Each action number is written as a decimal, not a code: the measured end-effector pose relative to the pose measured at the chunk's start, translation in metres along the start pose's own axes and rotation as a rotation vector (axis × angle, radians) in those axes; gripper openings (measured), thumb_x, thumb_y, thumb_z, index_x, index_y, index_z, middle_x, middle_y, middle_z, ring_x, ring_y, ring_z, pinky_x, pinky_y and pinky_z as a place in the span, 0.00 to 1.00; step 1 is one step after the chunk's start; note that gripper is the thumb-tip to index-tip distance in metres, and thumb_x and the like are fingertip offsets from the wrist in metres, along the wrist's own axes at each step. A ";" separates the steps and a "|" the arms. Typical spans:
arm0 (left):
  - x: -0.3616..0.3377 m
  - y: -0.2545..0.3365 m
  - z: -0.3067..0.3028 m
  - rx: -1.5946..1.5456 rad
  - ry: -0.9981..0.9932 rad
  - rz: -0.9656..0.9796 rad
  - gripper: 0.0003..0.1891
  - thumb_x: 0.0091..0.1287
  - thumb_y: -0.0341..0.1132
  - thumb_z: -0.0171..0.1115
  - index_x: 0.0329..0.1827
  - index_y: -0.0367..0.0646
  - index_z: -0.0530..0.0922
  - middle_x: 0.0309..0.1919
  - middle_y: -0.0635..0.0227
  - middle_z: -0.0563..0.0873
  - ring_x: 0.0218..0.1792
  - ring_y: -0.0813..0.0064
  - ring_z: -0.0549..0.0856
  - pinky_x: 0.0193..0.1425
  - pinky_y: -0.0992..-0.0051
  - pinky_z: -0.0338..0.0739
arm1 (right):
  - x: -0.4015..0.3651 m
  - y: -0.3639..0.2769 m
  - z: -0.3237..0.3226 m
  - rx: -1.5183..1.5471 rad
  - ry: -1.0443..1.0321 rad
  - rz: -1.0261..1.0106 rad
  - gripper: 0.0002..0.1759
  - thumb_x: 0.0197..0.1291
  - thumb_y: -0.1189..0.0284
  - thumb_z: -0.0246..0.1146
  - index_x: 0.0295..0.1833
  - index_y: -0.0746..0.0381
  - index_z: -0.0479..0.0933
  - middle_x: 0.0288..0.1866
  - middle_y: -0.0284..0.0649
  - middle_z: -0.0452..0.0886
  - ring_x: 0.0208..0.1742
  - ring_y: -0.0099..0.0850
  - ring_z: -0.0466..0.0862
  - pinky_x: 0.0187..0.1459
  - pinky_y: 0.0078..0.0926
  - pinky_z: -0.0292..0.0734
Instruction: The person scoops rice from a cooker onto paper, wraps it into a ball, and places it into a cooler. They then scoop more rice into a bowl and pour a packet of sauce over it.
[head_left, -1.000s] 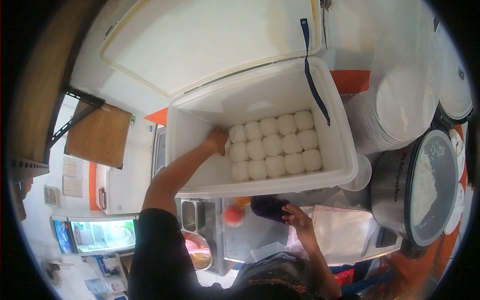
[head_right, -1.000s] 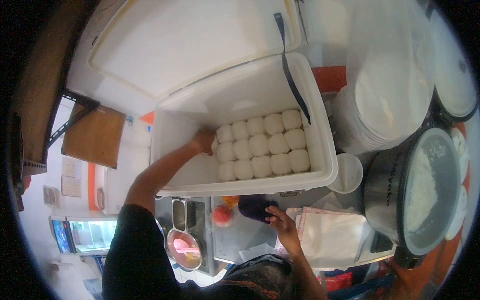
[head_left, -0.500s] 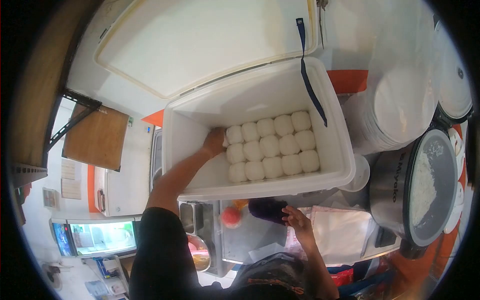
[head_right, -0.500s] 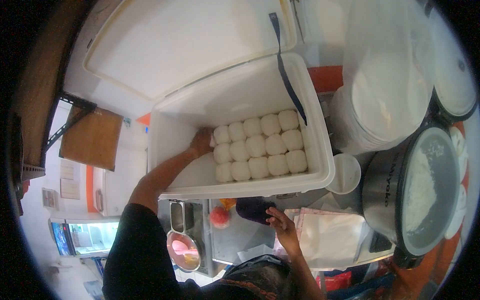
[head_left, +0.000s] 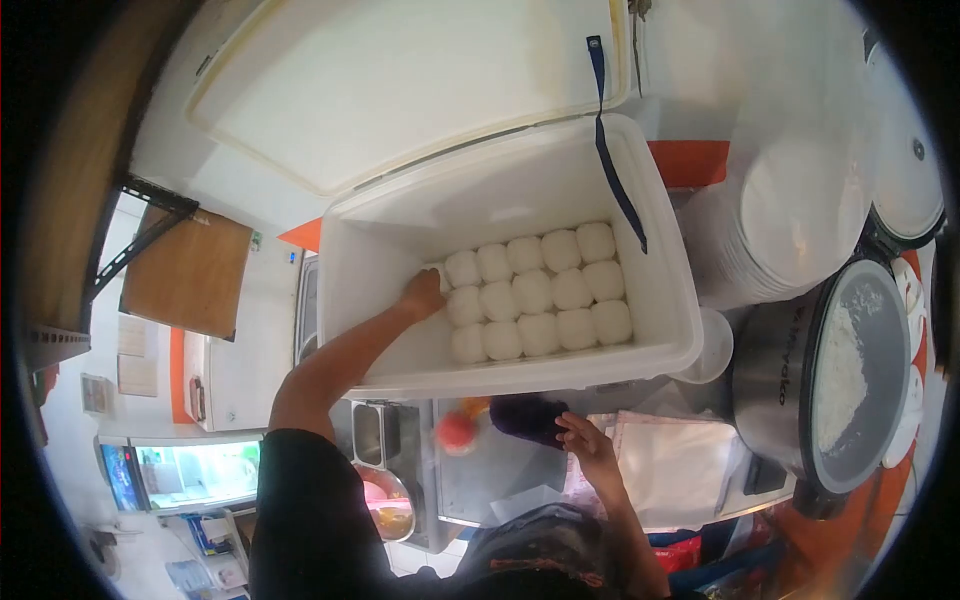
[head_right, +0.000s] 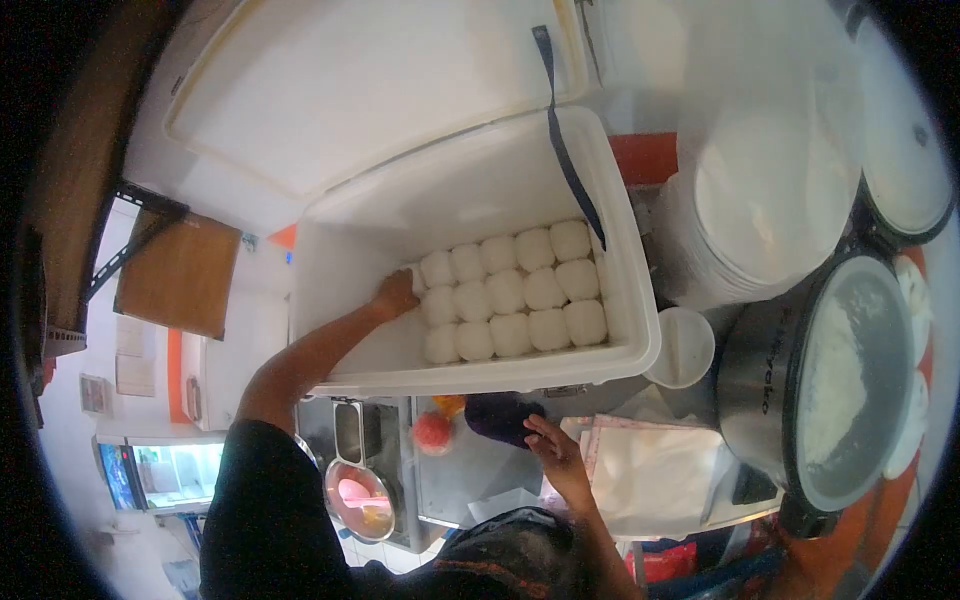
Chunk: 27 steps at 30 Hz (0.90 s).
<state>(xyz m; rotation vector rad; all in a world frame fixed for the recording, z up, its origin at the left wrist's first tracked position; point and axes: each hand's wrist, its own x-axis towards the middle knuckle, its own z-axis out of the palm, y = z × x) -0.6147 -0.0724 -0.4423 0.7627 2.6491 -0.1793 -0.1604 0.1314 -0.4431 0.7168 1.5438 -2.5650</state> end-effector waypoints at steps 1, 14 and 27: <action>-0.004 0.001 -0.004 -0.002 -0.004 -0.001 0.19 0.63 0.28 0.68 0.57 0.30 0.77 0.55 0.43 0.82 0.57 0.44 0.84 0.63 0.55 0.81 | -0.001 0.001 -0.001 -0.001 0.000 0.004 0.28 0.78 0.63 0.62 0.76 0.66 0.70 0.70 0.46 0.81 0.58 0.31 0.85 0.59 0.29 0.79; 0.029 -0.039 0.082 -0.215 0.220 -0.016 0.29 0.61 0.30 0.71 0.64 0.25 0.72 0.60 0.38 0.80 0.64 0.43 0.79 0.71 0.55 0.75 | 0.008 0.004 0.002 -0.001 -0.007 0.020 0.26 0.76 0.72 0.62 0.75 0.68 0.71 0.69 0.48 0.81 0.63 0.33 0.83 0.64 0.30 0.78; 0.002 -0.009 0.002 0.139 0.100 0.147 0.38 0.59 0.30 0.78 0.70 0.31 0.66 0.63 0.41 0.78 0.60 0.46 0.83 0.63 0.59 0.82 | 0.000 -0.007 -0.009 -0.056 0.040 0.025 0.25 0.77 0.70 0.63 0.74 0.68 0.72 0.69 0.50 0.82 0.68 0.35 0.81 0.68 0.32 0.77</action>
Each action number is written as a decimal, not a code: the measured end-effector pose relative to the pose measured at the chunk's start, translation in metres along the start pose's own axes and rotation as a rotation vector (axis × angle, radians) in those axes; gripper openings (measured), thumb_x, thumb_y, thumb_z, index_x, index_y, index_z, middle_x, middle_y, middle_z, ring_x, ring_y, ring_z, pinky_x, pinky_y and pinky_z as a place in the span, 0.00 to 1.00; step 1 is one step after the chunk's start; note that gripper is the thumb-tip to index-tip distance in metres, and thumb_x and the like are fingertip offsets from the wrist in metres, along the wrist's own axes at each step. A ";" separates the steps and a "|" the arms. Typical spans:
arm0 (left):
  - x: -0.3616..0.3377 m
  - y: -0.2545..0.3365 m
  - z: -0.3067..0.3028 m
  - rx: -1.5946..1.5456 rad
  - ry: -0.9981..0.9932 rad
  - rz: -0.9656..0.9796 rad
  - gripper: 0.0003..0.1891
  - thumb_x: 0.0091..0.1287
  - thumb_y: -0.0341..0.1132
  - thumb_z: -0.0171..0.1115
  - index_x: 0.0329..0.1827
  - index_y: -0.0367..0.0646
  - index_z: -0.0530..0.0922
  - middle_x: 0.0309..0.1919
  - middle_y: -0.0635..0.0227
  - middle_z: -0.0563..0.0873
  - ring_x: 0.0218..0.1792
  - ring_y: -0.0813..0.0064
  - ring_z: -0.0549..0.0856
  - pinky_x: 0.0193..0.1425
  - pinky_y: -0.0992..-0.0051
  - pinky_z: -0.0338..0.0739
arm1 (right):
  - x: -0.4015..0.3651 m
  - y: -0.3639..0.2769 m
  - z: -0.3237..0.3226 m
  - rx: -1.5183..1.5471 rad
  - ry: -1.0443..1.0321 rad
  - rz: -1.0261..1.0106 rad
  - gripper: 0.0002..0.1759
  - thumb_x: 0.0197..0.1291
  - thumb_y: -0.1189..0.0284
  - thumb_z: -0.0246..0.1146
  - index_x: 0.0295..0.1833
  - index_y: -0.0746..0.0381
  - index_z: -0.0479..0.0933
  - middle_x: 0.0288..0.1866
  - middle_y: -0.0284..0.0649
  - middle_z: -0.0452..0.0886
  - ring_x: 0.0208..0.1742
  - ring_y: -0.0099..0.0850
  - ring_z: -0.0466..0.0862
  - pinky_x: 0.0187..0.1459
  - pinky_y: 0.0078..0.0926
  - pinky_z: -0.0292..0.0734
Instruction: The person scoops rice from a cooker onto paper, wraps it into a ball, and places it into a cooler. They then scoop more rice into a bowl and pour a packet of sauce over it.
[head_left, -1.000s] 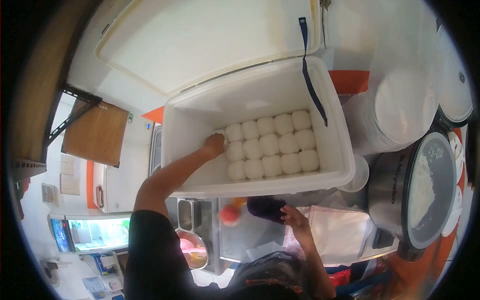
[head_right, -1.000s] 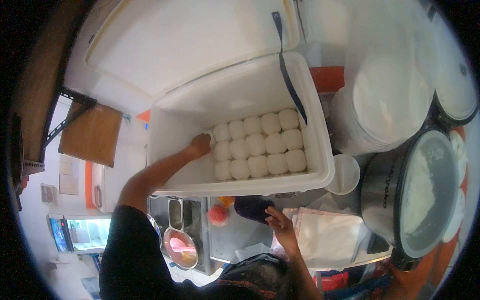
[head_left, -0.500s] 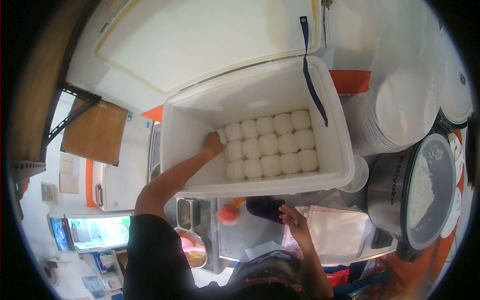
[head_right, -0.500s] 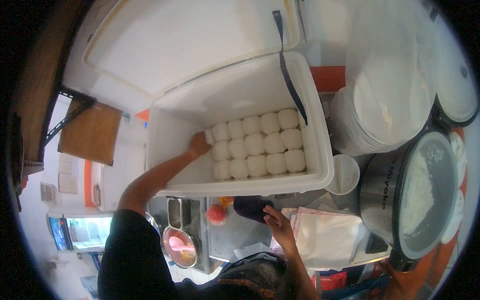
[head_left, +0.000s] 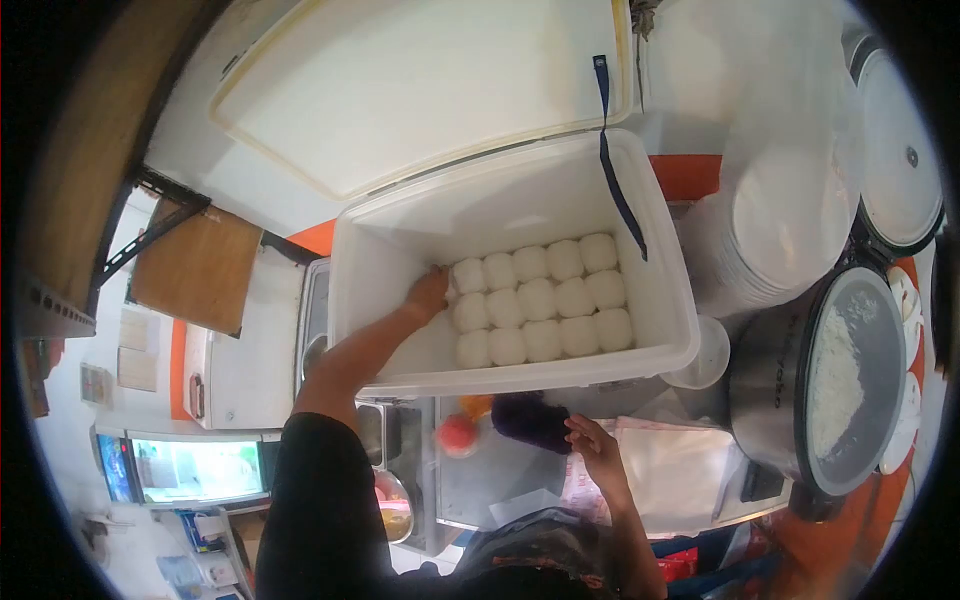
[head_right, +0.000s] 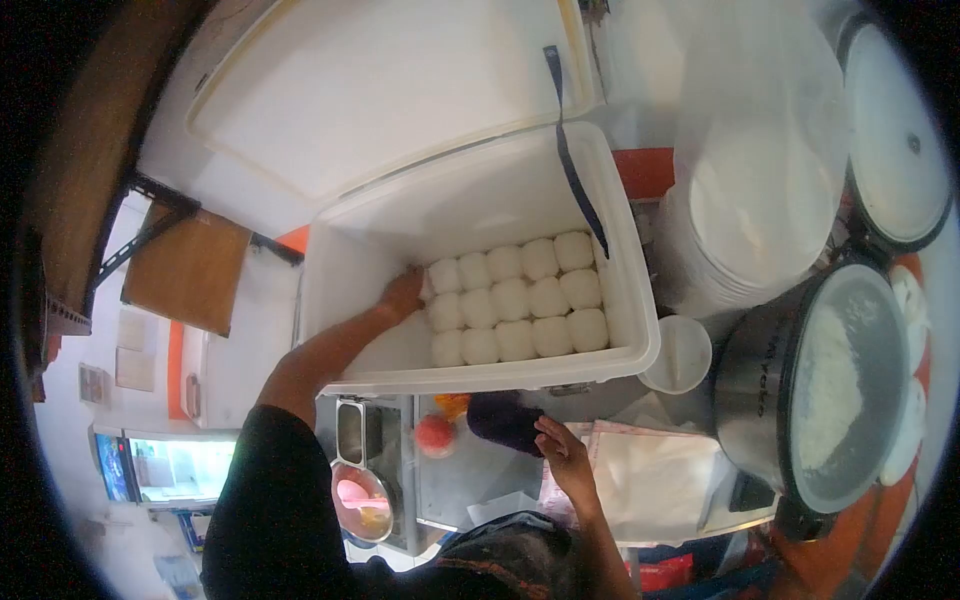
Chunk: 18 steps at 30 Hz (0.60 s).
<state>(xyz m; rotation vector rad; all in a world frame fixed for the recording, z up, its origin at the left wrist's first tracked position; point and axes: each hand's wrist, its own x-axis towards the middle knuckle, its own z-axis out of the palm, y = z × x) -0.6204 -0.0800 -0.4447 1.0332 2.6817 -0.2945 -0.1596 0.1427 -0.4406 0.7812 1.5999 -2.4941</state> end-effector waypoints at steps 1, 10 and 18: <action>0.004 -0.003 0.002 -0.004 -0.001 0.007 0.38 0.59 0.30 0.78 0.70 0.31 0.66 0.63 0.41 0.78 0.60 0.46 0.83 0.63 0.59 0.82 | -0.001 0.004 -0.002 -0.002 0.008 0.001 0.25 0.77 0.70 0.63 0.74 0.68 0.72 0.69 0.50 0.82 0.68 0.35 0.81 0.68 0.32 0.77; -0.012 0.003 -0.045 -0.121 -0.011 -0.088 0.32 0.61 0.35 0.74 0.68 0.37 0.74 0.63 0.45 0.81 0.69 0.44 0.76 0.71 0.53 0.74 | -0.040 0.043 -0.065 -0.102 0.152 -0.136 0.22 0.72 0.75 0.65 0.69 0.69 0.75 0.55 0.46 0.90 0.53 0.32 0.89 0.58 0.28 0.83; -0.183 0.063 -0.218 -0.236 0.806 0.128 0.12 0.76 0.31 0.58 0.54 0.36 0.87 0.44 0.50 0.91 0.42 0.58 0.91 0.50 0.61 0.83 | -0.213 0.110 -0.237 -0.395 1.122 -0.099 0.19 0.75 0.67 0.63 0.29 0.64 0.77 0.20 0.32 0.76 0.19 0.21 0.74 0.22 0.26 0.69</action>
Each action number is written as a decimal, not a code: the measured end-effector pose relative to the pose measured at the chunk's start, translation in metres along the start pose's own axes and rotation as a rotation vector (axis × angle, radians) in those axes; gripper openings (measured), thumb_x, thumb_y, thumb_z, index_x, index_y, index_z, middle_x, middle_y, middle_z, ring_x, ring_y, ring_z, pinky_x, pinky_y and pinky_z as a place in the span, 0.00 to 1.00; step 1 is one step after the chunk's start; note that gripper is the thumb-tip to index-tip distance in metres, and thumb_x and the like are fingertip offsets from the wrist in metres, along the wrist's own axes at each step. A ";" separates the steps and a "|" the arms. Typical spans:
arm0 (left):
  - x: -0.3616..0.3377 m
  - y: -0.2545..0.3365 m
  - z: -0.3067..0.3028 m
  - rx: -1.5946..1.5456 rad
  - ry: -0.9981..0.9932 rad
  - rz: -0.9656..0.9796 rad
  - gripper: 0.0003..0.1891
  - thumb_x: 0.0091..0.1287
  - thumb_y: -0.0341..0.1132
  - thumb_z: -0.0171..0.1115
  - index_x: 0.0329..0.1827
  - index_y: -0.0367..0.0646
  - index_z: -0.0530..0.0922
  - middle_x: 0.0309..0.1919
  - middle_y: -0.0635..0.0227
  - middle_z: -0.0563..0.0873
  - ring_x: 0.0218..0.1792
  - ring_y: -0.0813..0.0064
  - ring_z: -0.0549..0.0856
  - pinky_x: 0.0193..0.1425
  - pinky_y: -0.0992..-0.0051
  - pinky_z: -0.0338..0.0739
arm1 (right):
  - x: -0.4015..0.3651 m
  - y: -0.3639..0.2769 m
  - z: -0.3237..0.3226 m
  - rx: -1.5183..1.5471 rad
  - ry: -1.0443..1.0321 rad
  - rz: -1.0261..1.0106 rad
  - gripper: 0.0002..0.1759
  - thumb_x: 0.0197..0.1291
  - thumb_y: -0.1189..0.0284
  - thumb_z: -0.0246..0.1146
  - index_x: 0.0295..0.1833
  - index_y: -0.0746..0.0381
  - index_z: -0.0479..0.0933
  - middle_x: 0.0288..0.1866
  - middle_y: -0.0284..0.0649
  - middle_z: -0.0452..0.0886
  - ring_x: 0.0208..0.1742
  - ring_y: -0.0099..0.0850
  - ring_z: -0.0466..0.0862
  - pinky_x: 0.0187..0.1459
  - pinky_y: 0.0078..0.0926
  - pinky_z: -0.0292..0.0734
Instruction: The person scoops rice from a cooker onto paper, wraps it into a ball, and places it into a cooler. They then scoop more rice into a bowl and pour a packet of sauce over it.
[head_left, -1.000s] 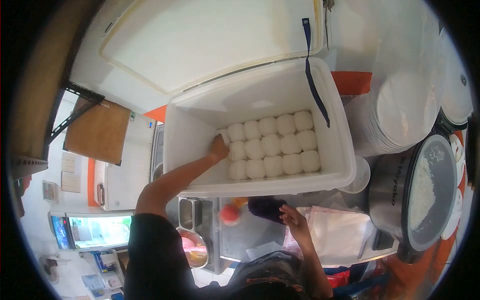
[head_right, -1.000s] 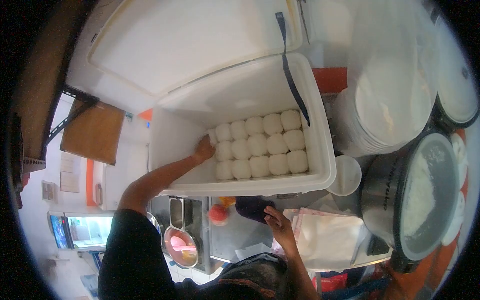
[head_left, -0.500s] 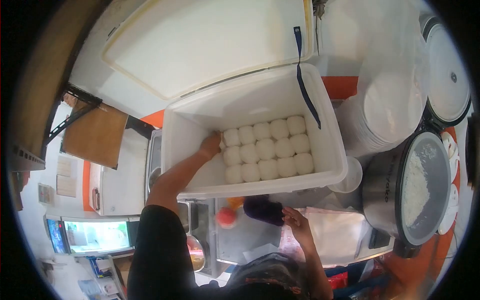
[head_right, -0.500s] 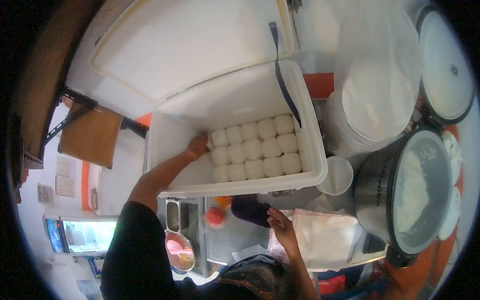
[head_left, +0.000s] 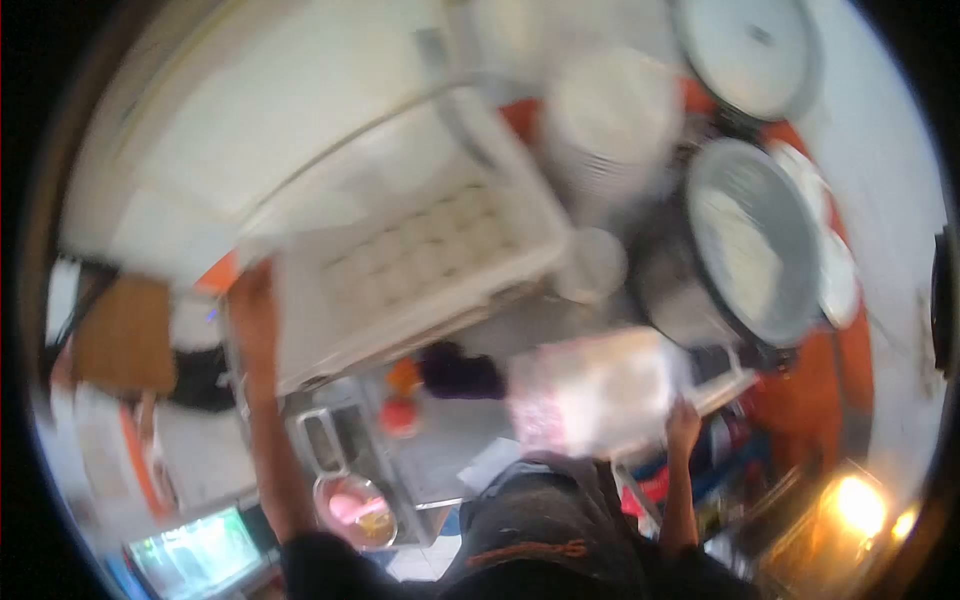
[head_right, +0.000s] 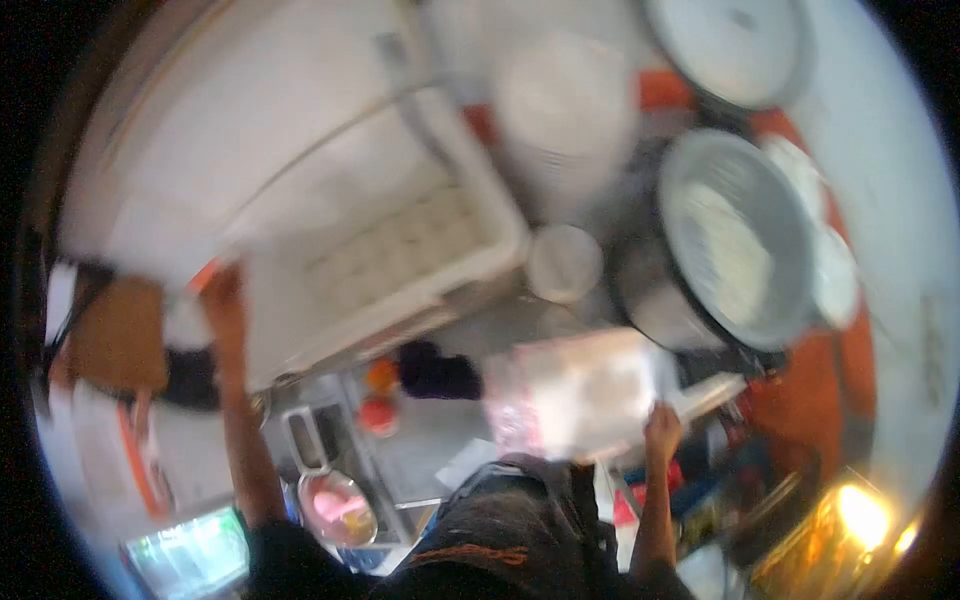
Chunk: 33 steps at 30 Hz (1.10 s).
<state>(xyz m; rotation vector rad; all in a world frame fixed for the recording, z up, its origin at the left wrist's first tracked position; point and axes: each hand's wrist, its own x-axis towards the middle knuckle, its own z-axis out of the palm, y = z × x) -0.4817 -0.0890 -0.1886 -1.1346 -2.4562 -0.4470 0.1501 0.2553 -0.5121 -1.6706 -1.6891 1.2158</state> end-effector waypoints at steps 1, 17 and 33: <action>-0.043 0.017 -0.007 -0.159 0.174 -0.108 0.12 0.76 0.30 0.57 0.51 0.35 0.87 0.44 0.52 0.91 0.41 0.63 0.90 0.46 0.64 0.83 | 0.008 0.010 -0.028 -0.050 0.060 -0.039 0.10 0.75 0.71 0.61 0.41 0.65 0.81 0.30 0.34 0.82 0.27 0.23 0.78 0.28 0.24 0.73; -0.196 0.431 0.056 -0.836 -0.452 -0.411 0.09 0.74 0.29 0.61 0.37 0.36 0.87 0.23 0.63 0.87 0.24 0.74 0.85 0.32 0.72 0.77 | 0.260 0.072 -0.114 -0.540 0.355 -0.792 0.26 0.60 0.74 0.64 0.66 0.60 0.77 0.56 0.54 0.85 0.56 0.54 0.82 0.57 0.42 0.79; -0.173 0.597 0.147 -1.186 -0.415 -0.630 0.10 0.72 0.28 0.68 0.52 0.35 0.86 0.36 0.63 0.91 0.36 0.74 0.90 0.43 0.75 0.85 | 0.209 -0.206 -0.301 0.262 0.100 -0.262 0.32 0.76 0.74 0.53 0.83 0.65 0.58 0.77 0.61 0.70 0.76 0.50 0.75 0.73 0.40 0.69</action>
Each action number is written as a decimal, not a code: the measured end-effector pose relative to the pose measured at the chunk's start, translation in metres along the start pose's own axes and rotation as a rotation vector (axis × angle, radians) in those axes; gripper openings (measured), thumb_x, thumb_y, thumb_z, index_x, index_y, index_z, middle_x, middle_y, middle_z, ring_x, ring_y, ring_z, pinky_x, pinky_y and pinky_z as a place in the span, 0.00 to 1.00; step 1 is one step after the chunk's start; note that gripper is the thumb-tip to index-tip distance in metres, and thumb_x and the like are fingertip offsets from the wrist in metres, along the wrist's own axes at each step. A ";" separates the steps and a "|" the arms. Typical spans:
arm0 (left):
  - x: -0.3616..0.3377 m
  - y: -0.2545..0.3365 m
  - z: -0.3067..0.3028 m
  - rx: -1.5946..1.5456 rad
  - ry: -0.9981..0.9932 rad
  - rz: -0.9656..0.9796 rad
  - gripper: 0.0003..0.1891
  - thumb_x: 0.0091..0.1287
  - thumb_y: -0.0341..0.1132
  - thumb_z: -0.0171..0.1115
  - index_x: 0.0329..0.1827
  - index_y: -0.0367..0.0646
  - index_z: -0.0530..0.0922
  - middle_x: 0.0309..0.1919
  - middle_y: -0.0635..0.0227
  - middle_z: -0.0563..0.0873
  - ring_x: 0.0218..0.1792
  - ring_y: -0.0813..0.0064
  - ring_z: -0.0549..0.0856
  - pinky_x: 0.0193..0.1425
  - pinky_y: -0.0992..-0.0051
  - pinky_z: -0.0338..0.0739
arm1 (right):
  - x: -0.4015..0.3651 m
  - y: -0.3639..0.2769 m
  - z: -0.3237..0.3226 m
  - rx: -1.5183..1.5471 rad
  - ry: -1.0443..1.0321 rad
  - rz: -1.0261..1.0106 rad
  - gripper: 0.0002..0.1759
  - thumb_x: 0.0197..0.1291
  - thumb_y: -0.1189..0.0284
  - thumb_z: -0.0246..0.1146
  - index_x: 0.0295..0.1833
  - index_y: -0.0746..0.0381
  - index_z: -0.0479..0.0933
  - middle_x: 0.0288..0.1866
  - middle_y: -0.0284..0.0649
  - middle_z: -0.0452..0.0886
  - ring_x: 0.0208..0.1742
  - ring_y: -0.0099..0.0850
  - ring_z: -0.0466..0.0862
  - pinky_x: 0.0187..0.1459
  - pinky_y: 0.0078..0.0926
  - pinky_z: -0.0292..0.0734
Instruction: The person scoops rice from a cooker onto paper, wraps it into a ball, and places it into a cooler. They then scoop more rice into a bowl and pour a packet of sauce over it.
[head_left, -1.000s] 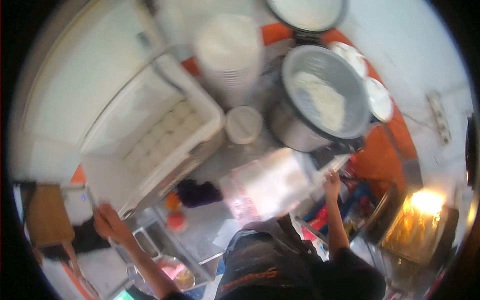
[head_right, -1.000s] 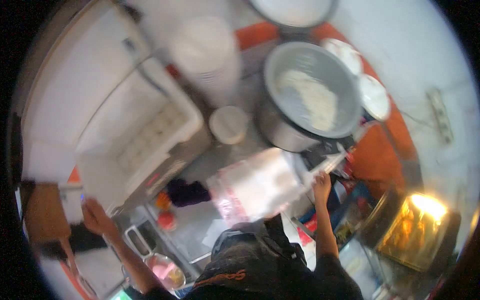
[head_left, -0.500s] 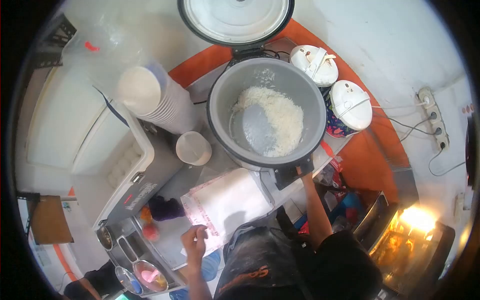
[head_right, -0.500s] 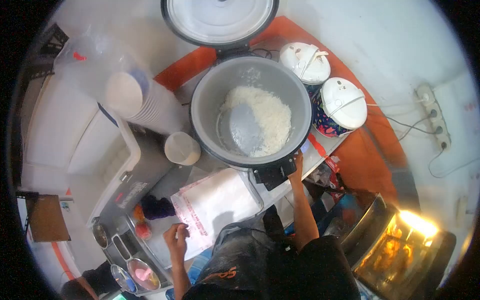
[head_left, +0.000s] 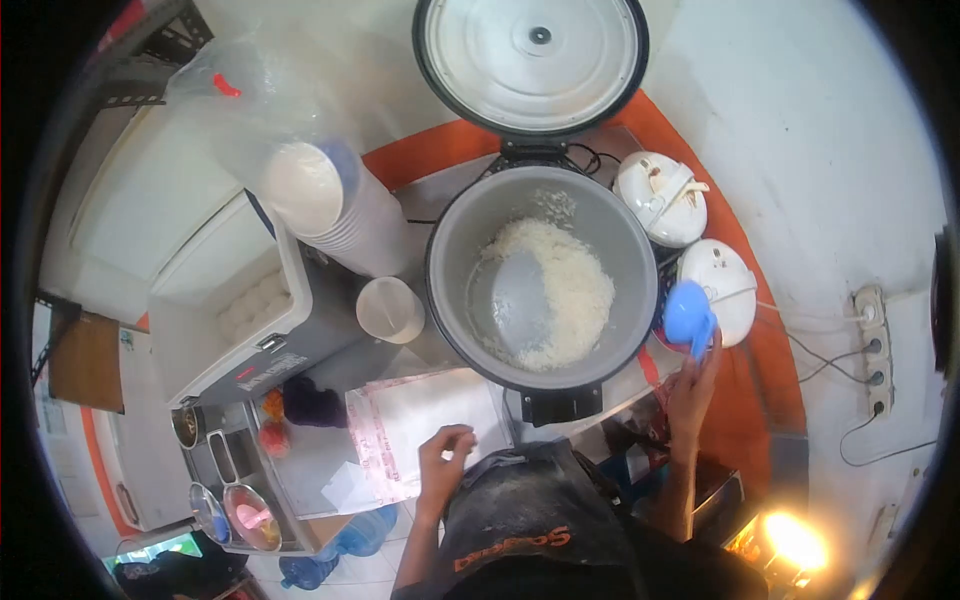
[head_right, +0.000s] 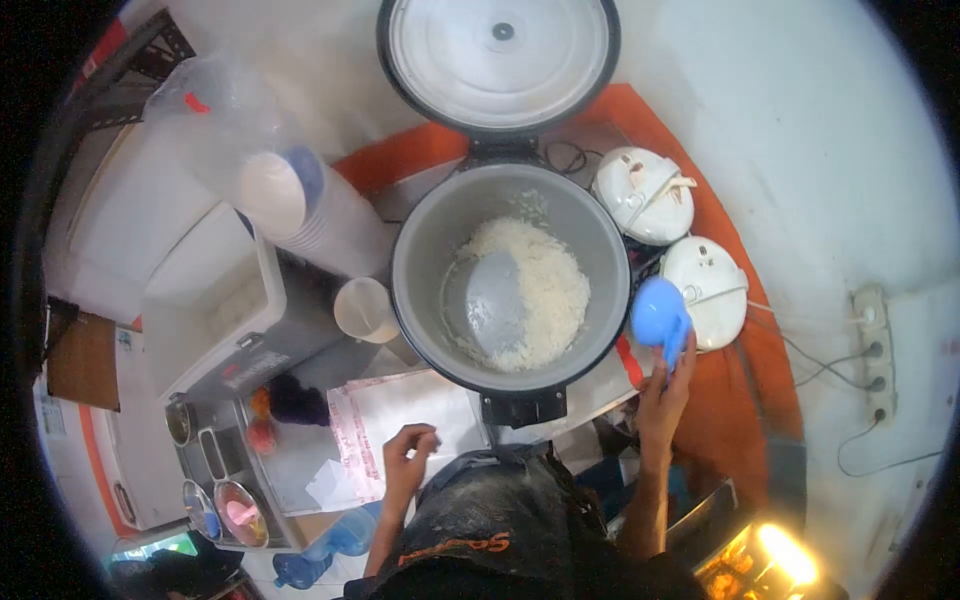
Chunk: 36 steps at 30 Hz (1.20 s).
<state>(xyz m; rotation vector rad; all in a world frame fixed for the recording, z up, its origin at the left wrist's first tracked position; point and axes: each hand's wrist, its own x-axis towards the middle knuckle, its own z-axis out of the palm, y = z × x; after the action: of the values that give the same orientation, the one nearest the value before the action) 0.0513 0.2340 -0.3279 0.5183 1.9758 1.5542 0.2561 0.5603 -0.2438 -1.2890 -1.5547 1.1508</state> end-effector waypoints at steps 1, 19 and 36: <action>0.006 0.007 0.008 -0.025 -0.025 0.005 0.16 0.70 0.29 0.70 0.59 0.36 0.82 0.48 0.59 0.87 0.43 0.72 0.89 0.48 0.73 0.85 | 0.016 -0.025 0.013 -0.113 -0.182 -0.155 0.33 0.77 0.72 0.54 0.83 0.65 0.57 0.77 0.62 0.70 0.74 0.51 0.76 0.71 0.40 0.71; 0.018 0.039 0.067 -0.185 -0.275 0.014 0.62 0.63 0.38 0.80 0.88 0.45 0.37 0.87 0.49 0.31 0.74 0.43 0.72 0.73 0.54 0.77 | 0.184 0.004 0.276 -1.141 -1.143 -0.976 0.23 0.67 0.73 0.58 0.66 0.68 0.74 0.43 0.57 0.88 0.45 0.51 0.91 0.43 0.48 0.87; 0.017 0.038 0.062 0.043 -0.389 0.155 0.67 0.65 0.48 0.78 0.87 0.44 0.27 0.85 0.45 0.23 0.86 0.45 0.37 0.80 0.54 0.68 | 0.193 -0.056 0.308 -1.674 -1.697 -0.532 0.20 0.69 0.72 0.57 0.62 0.70 0.77 0.44 0.57 0.87 0.40 0.53 0.90 0.40 0.52 0.85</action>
<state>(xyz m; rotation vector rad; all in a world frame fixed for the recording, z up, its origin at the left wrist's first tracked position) 0.0769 0.3006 -0.3049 0.9337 1.7044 1.3760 -0.0838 0.6996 -0.2686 -0.0386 -4.1868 0.0541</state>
